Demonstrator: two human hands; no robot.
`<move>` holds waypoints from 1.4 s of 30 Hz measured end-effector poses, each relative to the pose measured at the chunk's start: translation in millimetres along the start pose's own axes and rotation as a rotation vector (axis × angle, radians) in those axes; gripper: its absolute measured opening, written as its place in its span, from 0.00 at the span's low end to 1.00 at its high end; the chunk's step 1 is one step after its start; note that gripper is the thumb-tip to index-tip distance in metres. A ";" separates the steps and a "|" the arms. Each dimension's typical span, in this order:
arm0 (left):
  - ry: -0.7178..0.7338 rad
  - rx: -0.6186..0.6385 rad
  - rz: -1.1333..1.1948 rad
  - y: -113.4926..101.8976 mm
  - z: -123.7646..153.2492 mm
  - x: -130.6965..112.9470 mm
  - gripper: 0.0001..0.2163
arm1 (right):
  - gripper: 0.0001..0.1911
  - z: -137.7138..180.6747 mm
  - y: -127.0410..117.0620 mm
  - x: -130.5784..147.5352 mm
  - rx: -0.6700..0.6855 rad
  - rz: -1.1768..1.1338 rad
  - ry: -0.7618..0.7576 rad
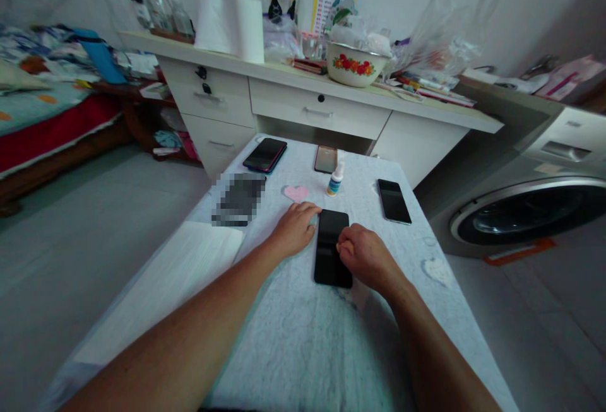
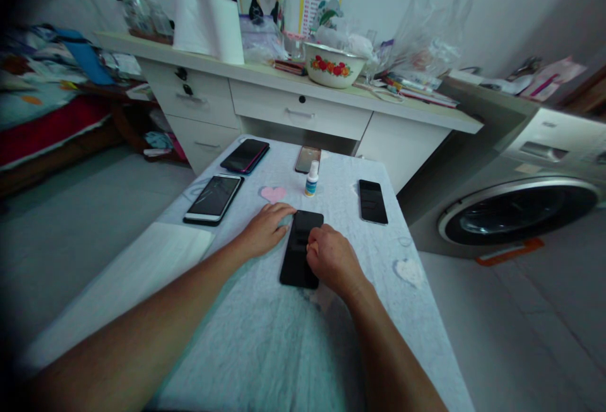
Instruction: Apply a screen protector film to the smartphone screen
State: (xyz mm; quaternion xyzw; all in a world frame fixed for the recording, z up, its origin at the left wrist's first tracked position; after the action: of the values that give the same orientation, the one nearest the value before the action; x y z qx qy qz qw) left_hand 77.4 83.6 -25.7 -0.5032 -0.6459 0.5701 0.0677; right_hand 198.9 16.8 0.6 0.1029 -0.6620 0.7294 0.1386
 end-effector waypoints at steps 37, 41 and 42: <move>-0.002 0.018 -0.018 0.5 -0.7 -0.4 0.17 | 0.05 3.2 -5.6 0.4 0.080 -0.104 -0.091; -0.009 0.019 -0.018 0.7 -0.6 -0.3 0.18 | 0.05 -0.5 -6.1 -4.7 0.008 -0.087 -0.084; -0.009 0.019 -0.017 0.7 -0.5 -0.4 0.18 | 0.06 -1.4 -6.2 -5.6 -0.009 -0.082 -0.079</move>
State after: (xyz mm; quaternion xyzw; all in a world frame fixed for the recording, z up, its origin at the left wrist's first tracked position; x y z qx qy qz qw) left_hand 78.4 83.5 -25.9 -0.4944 -0.6451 0.5777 0.0747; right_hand 206.3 18.3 4.4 0.1581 -0.6654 0.7155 0.1427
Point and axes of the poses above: each hand's wrist, its own z-axis away from the middle knuckle, its own y-axis out of the palm, x = y × z, the point moved 8 cm from there along -z, towards the middle knuckle, and after that the axes turned 10 degrees about y, right-handed, at the moved point
